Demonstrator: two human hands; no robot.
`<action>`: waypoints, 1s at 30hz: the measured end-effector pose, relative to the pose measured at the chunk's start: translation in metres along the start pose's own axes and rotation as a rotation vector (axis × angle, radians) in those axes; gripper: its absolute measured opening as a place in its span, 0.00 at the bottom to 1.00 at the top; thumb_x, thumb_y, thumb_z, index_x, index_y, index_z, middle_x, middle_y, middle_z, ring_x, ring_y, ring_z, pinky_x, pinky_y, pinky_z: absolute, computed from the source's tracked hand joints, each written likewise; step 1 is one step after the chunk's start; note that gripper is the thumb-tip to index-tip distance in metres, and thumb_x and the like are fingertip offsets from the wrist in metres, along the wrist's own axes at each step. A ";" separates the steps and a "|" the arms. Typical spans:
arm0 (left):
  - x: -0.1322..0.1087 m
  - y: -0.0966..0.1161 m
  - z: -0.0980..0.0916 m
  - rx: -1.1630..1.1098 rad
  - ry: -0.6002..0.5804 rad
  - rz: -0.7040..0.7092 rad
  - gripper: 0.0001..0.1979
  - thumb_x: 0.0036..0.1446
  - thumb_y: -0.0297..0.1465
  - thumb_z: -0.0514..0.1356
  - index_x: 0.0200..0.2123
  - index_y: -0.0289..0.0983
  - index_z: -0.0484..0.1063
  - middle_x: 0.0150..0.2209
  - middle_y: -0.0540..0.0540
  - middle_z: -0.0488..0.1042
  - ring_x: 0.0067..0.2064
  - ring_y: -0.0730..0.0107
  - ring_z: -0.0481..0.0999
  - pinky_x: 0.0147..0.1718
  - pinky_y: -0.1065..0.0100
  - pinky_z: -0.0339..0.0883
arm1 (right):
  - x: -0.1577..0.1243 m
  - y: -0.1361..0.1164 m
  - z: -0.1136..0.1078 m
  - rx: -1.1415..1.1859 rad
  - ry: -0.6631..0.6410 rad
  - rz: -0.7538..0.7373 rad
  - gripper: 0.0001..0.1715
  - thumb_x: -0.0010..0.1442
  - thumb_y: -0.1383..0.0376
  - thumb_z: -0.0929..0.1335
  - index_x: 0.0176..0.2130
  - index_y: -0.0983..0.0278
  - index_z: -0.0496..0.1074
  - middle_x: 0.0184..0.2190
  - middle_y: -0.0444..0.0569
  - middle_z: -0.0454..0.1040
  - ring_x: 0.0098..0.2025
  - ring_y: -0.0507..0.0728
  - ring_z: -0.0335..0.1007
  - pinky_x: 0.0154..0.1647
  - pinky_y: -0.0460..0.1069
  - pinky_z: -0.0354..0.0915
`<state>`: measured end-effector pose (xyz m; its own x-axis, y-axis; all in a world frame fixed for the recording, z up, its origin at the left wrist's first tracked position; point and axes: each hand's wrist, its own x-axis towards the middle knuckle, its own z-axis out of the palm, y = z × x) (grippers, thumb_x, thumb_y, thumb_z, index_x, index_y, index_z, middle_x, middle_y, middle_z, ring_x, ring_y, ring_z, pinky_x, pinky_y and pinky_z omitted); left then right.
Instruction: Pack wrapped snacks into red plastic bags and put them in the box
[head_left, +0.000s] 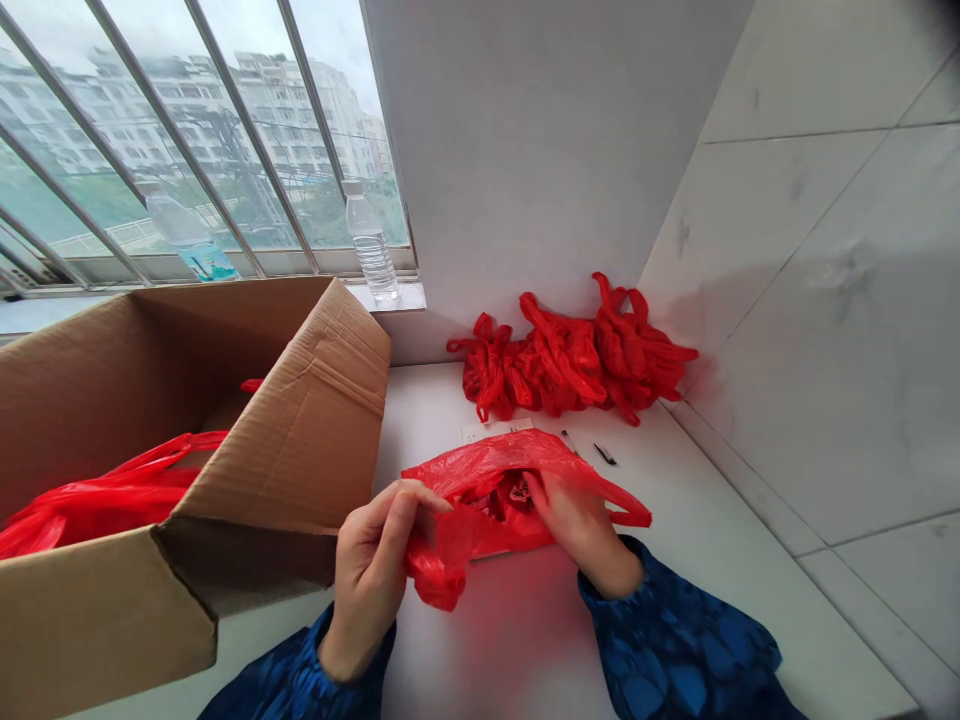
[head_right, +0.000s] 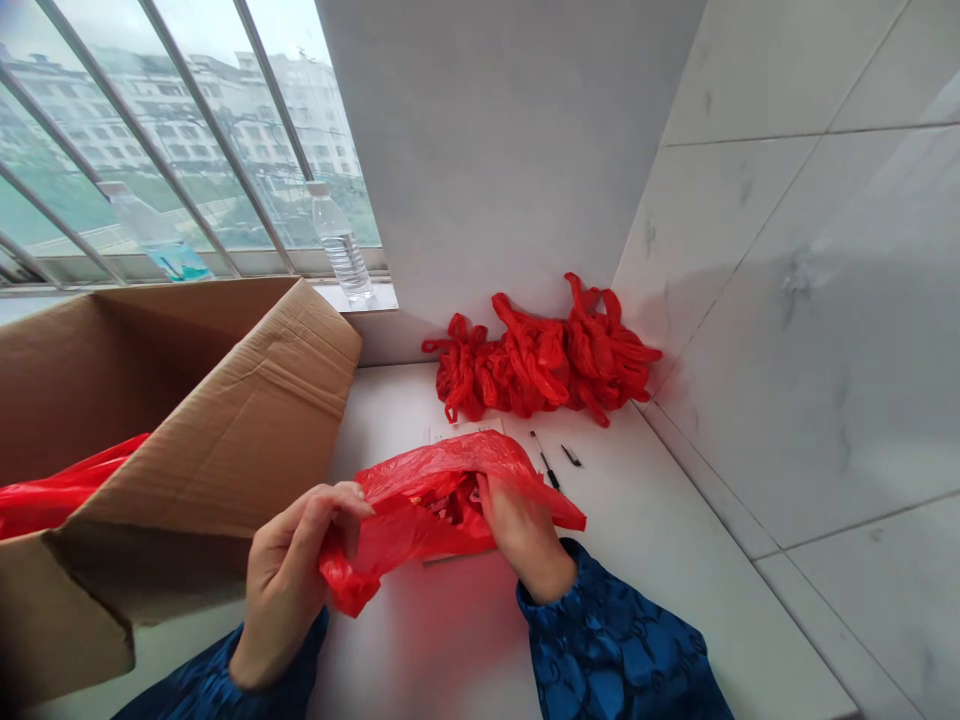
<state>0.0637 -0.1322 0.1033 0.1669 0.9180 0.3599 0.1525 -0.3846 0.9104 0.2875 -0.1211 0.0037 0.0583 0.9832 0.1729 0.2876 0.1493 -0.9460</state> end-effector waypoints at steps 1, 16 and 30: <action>0.000 -0.001 -0.001 -0.023 -0.001 -0.015 0.21 0.70 0.44 0.51 0.32 0.38 0.75 0.20 0.52 0.66 0.23 0.72 0.64 0.23 0.70 0.54 | 0.000 -0.004 0.002 -0.081 0.000 -0.005 0.12 0.68 0.59 0.64 0.45 0.57 0.76 0.42 0.55 0.78 0.50 0.69 0.72 0.53 0.60 0.66; 0.000 0.007 0.001 -0.129 0.056 -0.038 0.19 0.69 0.41 0.54 0.29 0.39 0.75 0.19 0.52 0.68 0.27 0.70 0.66 0.27 0.69 0.58 | 0.005 -0.017 0.031 -0.547 -0.349 -0.220 0.23 0.58 0.72 0.70 0.53 0.61 0.70 0.51 0.52 0.74 0.50 0.63 0.73 0.46 0.52 0.68; 0.012 0.005 0.001 0.514 -0.151 0.171 0.12 0.68 0.35 0.56 0.36 0.39 0.77 0.27 0.51 0.74 0.31 0.71 0.72 0.33 0.71 0.62 | -0.008 -0.042 0.006 0.631 -0.255 0.183 0.22 0.49 0.60 0.79 0.42 0.57 0.72 0.42 0.45 0.78 0.48 0.61 0.76 0.53 0.56 0.69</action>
<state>0.0672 -0.1226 0.1119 0.3624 0.8291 0.4258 0.5597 -0.5589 0.6119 0.2693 -0.1346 0.0404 -0.1953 0.9807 -0.0011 -0.3196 -0.0647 -0.9453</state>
